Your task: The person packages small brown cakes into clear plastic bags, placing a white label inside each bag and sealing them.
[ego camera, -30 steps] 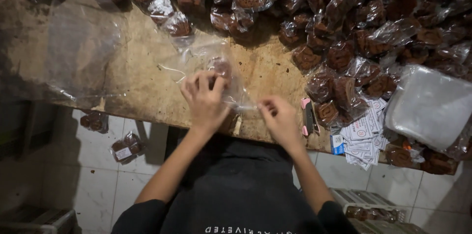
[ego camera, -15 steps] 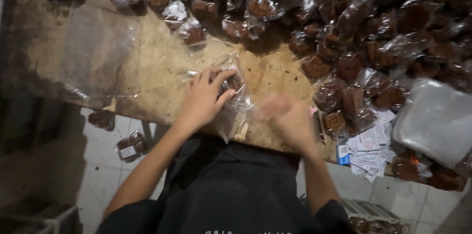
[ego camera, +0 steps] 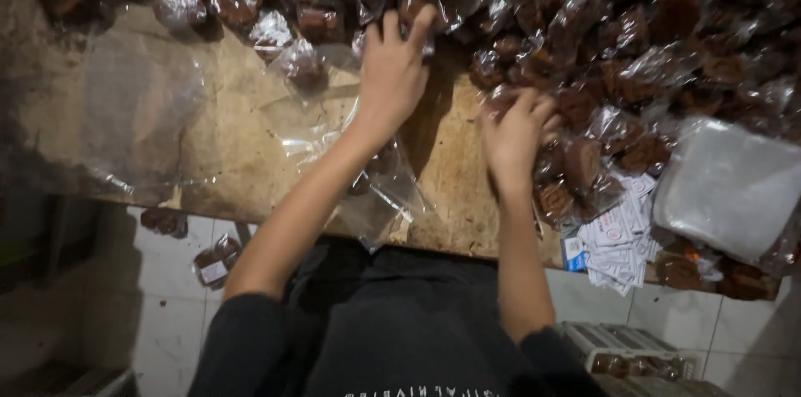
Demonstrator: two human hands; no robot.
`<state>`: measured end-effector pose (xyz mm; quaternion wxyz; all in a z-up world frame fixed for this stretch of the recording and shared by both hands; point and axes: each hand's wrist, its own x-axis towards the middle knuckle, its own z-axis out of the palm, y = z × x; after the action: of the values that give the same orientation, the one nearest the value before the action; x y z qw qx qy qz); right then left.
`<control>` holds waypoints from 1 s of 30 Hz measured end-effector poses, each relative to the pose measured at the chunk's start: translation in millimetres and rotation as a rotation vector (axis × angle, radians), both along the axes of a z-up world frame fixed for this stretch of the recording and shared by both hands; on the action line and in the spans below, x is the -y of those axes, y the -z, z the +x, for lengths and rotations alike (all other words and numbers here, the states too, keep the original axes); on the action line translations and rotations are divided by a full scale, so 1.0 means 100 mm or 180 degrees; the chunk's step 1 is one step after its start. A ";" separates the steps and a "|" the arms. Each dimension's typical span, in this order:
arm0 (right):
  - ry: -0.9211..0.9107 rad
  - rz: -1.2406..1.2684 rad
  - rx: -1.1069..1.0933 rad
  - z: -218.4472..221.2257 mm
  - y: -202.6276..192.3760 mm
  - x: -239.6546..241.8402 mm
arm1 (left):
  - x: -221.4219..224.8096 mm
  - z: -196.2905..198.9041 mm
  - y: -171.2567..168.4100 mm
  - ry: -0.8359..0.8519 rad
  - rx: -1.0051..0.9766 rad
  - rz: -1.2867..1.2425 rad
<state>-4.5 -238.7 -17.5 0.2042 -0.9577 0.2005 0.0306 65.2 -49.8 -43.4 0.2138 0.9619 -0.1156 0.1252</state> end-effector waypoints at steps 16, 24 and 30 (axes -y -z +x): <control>-0.1450 0.1308 0.1394 -0.63 -0.09 -0.36 | -0.16 -1.76 -0.68 0.0549 0.0033 -0.1017; -0.1685 -0.0599 0.0498 -0.88 -0.06 -0.03 | -0.41 -1.75 -0.33 -0.0060 -0.0880 0.0203; -0.2134 0.3273 -0.1424 -1.10 -0.56 -0.27 | -0.52 -2.30 0.07 -0.0458 0.0293 0.0239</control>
<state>-114.0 -211.9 38.9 0.5690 -0.7190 -0.1116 0.3832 -164.8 2.4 -50.5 0.1624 0.9683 -0.0605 0.1799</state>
